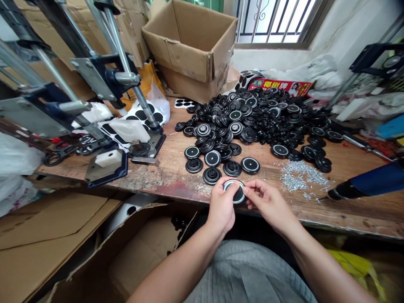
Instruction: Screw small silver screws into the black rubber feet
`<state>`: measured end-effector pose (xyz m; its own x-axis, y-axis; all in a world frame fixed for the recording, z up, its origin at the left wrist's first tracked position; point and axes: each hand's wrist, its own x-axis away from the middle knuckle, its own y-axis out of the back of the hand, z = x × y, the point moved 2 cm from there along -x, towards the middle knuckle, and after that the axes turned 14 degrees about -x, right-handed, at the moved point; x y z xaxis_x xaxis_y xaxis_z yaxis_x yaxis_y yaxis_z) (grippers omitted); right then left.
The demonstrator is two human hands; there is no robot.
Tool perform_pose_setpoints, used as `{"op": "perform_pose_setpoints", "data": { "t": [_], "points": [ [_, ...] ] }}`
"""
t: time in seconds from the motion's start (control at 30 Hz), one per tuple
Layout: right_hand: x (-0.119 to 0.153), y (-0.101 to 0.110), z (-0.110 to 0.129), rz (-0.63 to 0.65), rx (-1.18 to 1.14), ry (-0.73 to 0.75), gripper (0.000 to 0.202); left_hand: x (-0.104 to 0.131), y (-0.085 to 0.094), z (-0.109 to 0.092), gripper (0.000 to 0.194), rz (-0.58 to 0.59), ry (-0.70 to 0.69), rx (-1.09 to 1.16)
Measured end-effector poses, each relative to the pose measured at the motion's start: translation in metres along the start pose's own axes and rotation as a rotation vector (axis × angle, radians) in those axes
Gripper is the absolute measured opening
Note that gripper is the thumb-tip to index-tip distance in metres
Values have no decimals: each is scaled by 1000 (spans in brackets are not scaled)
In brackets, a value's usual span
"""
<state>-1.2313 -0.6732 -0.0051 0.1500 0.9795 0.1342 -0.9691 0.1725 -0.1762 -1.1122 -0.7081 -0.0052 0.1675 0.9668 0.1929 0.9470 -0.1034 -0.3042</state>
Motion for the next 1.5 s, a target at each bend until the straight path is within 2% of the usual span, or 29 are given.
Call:
{"op": "perform_pose_setpoints", "data": {
  "t": [0.1, 0.2, 0.43, 0.57, 0.67, 0.77, 0.83, 0.9, 1.03, 1.13, 1.17, 1.23, 1.3, 1.37, 1.43, 1.5],
  "points": [
    [1, 5, 5, 40, -92, -55, 47, -1, 1, -1, 21, 18, 88, 77],
    [6, 7, 7, 44, -124, -53, 46, 0, 2, -2, 20, 25, 109, 128],
    [13, 2, 3, 73, -114, -35, 53, 10, -1, 3, 18, 12, 89, 184],
    [10, 6, 1, 57, -68, -1, 49, 10, 4, 7, 16, 66, 26, 84],
    [-3, 18, 1, 41, 96, 51, 44, 0, 15, 7, 19, 114, -88, -221],
    [-29, 34, 7, -82, 521, 314, 40, -14, 26, 3, 16, 124, -297, -712],
    [-51, 42, 9, -127, 827, 474, 50, -21, 28, 0, 18, 127, -451, -978],
    [-71, 46, 8, -93, 985, 493, 61, -24, 27, -2, 22, 122, -570, -1146],
    [-91, 51, 7, -77, 946, 445, 68, -21, 28, -7, 26, 70, -725, -1311],
    [-74, 47, 14, -97, 851, 493, 76, -12, 27, -17, 26, 16, -813, -1209],
    [-63, 43, 18, -80, 810, 512, 79, -9, 26, -21, 27, 4, -789, -1119],
    [-36, 32, 26, -21, 724, 538, 84, -5, 23, -27, 32, 49, -620, -874],
    [-9, 20, 31, 46, 650, 542, 85, -2, 16, -28, 35, 194, -374, -608],
    [10, 14, 33, 91, 557, 506, 86, 2, 9, -27, 34, 335, -188, -408],
    [19, 14, 32, 101, 410, 426, 80, 4, 5, -26, 32, 394, -96, -292],
    [22, 19, 31, 83, 240, 334, 66, 6, 5, -25, 32, 396, -66, -235]
  ]
}}
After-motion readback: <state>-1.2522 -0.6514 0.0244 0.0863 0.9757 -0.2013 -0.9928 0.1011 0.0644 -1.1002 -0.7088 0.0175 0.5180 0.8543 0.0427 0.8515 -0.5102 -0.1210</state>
